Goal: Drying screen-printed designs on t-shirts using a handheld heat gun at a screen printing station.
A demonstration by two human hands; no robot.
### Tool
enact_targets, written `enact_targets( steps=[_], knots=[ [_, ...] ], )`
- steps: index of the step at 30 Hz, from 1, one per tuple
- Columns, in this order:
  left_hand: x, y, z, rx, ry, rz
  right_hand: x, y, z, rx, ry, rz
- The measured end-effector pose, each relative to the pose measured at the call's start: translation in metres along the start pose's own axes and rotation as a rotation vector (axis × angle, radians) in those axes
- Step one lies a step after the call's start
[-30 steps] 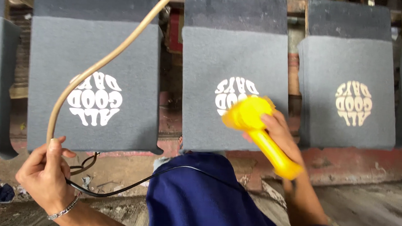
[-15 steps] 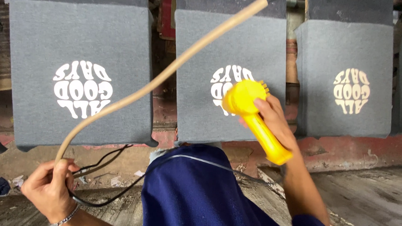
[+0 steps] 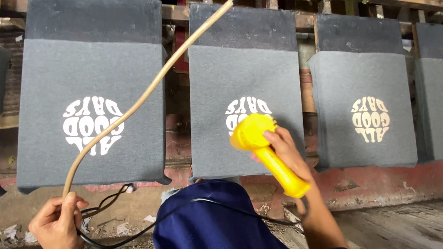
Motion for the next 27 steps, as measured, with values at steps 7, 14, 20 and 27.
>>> enact_targets(
  steps=[7,14,20,27],
  knots=[
    [0.008,0.005,-0.009,-0.021,0.03,0.018,0.012,-0.021,-0.022,-0.02,-0.085,-0.027],
    [0.009,0.012,-0.003,0.005,-0.037,0.028,-0.013,0.012,-0.024,0.099,0.072,-0.318],
    [0.017,0.013,-0.001,-0.033,-0.068,0.066,-0.004,-0.006,-0.009,-0.181,0.222,0.15],
    [0.02,0.011,-0.003,-0.029,-0.097,0.052,-0.003,-0.007,-0.025,0.036,0.037,-0.068]
  ],
)
Point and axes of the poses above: each hand's wrist, its own y-axis towards the middle knuckle, its own z-axis out of the palm, x = y × z, the point moved 1 cm from there along y, towards the middle knuckle, and after that the axes turned 1 degree about -x, right-handed, at the moved point
